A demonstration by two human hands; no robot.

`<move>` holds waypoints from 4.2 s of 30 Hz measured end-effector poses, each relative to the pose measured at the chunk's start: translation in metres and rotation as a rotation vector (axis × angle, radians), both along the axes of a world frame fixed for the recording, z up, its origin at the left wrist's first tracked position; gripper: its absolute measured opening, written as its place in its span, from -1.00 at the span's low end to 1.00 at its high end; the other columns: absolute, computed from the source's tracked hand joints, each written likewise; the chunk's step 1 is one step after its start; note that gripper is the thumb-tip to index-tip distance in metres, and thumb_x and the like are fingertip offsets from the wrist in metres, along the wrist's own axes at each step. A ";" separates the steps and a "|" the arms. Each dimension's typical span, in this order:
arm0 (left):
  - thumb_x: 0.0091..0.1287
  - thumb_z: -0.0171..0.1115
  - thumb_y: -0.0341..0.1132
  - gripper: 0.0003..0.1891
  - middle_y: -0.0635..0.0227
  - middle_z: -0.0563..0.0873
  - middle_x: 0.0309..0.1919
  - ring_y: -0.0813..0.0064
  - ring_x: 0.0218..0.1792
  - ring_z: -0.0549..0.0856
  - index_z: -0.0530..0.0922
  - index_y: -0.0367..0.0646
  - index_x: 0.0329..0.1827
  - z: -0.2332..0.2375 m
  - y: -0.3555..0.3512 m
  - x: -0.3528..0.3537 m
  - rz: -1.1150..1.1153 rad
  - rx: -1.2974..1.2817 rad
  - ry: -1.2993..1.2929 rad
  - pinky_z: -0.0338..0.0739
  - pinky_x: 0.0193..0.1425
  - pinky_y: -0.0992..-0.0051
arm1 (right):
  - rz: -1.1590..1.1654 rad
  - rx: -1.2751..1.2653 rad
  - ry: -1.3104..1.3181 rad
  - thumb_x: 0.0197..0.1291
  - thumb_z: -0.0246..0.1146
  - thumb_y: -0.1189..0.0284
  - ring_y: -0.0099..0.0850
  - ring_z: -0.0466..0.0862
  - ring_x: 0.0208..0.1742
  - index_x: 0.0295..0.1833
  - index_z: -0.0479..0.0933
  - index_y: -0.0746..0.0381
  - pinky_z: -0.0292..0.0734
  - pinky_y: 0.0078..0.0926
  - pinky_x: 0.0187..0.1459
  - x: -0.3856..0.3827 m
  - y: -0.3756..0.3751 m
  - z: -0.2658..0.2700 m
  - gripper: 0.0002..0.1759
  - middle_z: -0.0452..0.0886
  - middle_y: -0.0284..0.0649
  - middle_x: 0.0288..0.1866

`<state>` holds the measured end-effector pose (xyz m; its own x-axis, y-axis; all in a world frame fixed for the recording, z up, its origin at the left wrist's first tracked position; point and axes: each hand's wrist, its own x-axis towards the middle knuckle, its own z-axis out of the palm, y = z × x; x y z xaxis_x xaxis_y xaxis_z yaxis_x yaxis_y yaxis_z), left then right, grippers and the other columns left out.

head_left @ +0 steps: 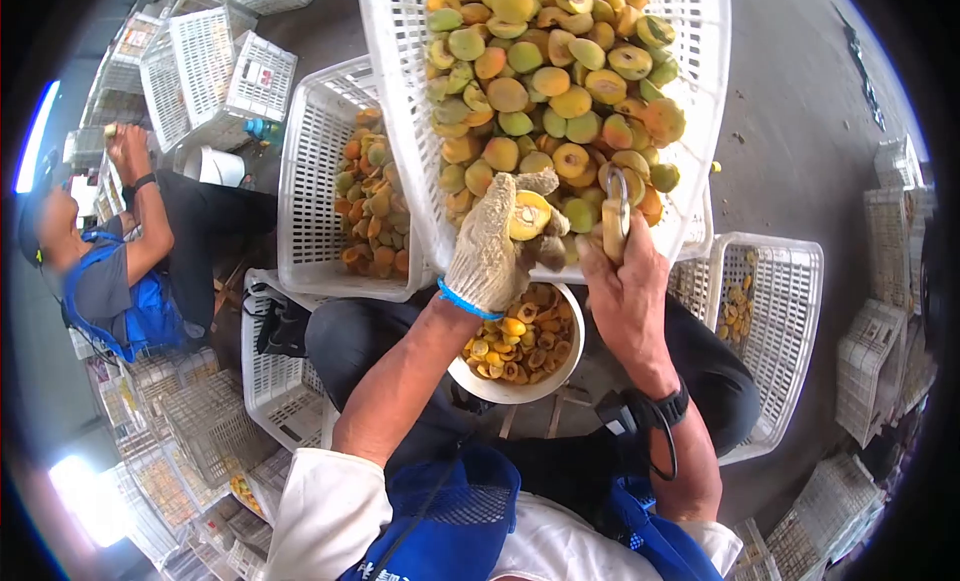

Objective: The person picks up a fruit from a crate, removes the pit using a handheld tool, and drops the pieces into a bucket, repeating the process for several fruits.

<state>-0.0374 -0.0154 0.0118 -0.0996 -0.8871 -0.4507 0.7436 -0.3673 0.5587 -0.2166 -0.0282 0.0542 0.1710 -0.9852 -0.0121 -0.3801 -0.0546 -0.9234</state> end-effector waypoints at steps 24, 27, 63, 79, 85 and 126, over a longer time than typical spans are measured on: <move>0.59 0.29 -0.19 -0.49 0.15 0.69 0.27 0.35 0.25 0.72 0.43 -0.23 0.48 -0.027 0.010 -0.022 0.153 -0.347 -0.359 0.65 0.36 0.33 | 0.179 0.759 -0.373 0.23 0.20 0.52 -0.19 0.71 -0.36 -0.16 0.33 0.47 0.56 -0.09 -0.33 0.016 0.011 0.001 -0.77 0.55 0.04 -0.48; 0.62 0.26 -0.17 -0.49 0.14 0.69 0.27 0.34 0.25 0.71 0.42 -0.23 0.50 -0.025 0.010 -0.022 0.143 -0.348 -0.357 0.65 0.35 0.32 | 0.194 0.717 -0.329 0.20 0.20 0.55 -0.01 0.70 -0.40 -0.18 0.32 0.49 0.58 -0.07 -0.31 0.014 0.011 -0.002 -0.76 0.55 0.14 -0.49; 0.70 0.08 -0.10 -0.62 0.29 0.80 -0.04 0.57 -0.13 0.75 0.68 -0.25 0.14 0.001 0.015 0.020 -0.207 -0.512 -0.831 0.70 -0.04 0.50 | 0.680 0.162 0.100 0.13 0.34 0.40 -0.05 0.68 -0.44 -0.17 0.47 0.35 0.56 -0.10 -0.38 -0.019 0.005 -0.020 -0.72 0.62 -0.04 -0.48; 0.51 0.33 -0.11 -0.53 -0.13 0.76 0.10 -0.09 0.09 0.77 0.63 -0.19 0.35 0.068 0.009 0.121 0.073 -0.176 -2.378 0.67 0.15 0.12 | 0.991 -0.051 0.629 0.08 0.29 0.49 -0.01 0.83 -0.24 -0.24 0.68 0.32 0.70 -0.07 -0.26 -0.012 0.076 -0.052 -0.84 0.77 0.06 -0.34; 0.56 0.28 -0.33 -0.71 0.22 0.80 -0.15 0.50 -0.30 0.74 0.70 -0.26 0.24 0.049 0.013 0.083 0.075 -0.295 -1.779 0.64 -0.20 0.46 | 0.821 -0.017 0.495 0.06 0.27 0.51 0.04 0.80 -0.31 -0.21 0.60 0.35 0.68 -0.03 -0.29 -0.013 0.079 -0.059 -0.82 0.72 0.08 -0.42; 0.37 0.37 -0.16 -0.53 0.02 0.72 -0.10 -0.03 -0.12 0.79 0.62 0.07 0.35 0.013 -0.082 -0.025 -0.640 -0.745 -2.267 0.70 -0.05 0.08 | -0.071 0.176 -0.011 0.18 0.35 0.51 0.23 0.72 -0.31 -0.22 0.41 0.33 0.58 0.00 -0.29 -0.031 0.033 -0.019 -0.77 0.63 0.21 -0.43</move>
